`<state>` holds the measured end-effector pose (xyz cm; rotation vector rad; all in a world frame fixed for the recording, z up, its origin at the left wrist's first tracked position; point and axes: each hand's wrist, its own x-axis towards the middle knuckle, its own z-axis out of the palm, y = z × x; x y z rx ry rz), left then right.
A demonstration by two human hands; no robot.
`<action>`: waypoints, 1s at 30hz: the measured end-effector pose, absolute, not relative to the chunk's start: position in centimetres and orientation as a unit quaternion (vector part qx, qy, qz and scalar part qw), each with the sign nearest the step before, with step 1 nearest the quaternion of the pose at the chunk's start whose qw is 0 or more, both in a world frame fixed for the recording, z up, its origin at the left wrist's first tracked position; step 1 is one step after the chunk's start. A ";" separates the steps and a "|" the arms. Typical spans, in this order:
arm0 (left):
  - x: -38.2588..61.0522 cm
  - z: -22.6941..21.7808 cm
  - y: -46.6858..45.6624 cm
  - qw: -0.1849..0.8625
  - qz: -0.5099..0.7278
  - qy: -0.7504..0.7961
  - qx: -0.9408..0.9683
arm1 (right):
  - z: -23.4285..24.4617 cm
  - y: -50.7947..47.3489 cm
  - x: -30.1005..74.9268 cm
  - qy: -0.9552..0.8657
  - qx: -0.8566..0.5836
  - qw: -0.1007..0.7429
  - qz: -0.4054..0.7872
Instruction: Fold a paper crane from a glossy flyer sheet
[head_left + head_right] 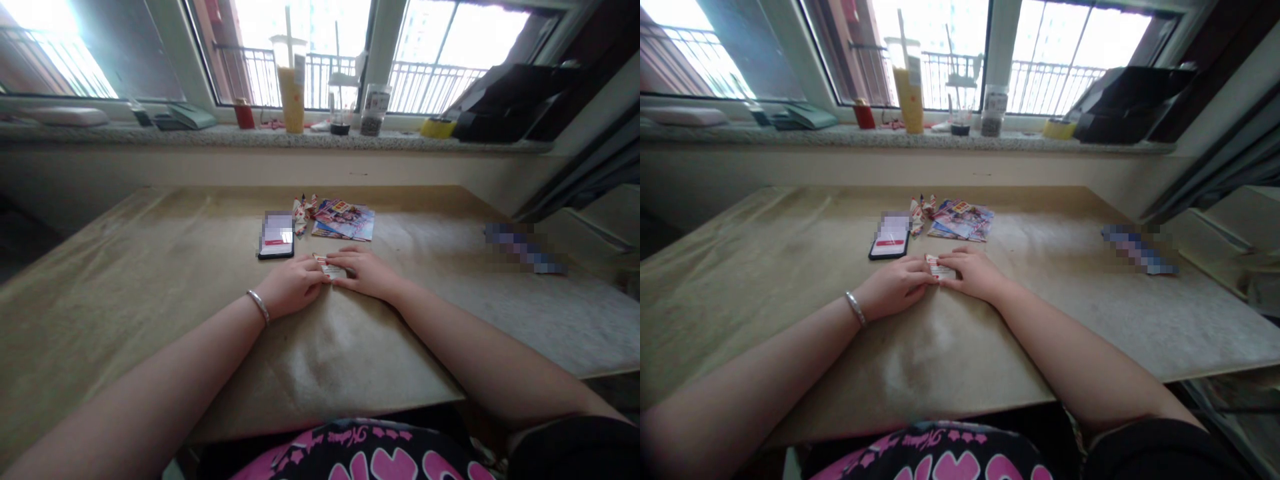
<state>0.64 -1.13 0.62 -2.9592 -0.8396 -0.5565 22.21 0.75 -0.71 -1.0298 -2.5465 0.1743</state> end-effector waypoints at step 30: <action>0.5 1.0 -0.6 0.060 -0.127 -0.413 -0.900 | 0.6 -0.2 22.8 -0.918 -0.360 0.162 -0.020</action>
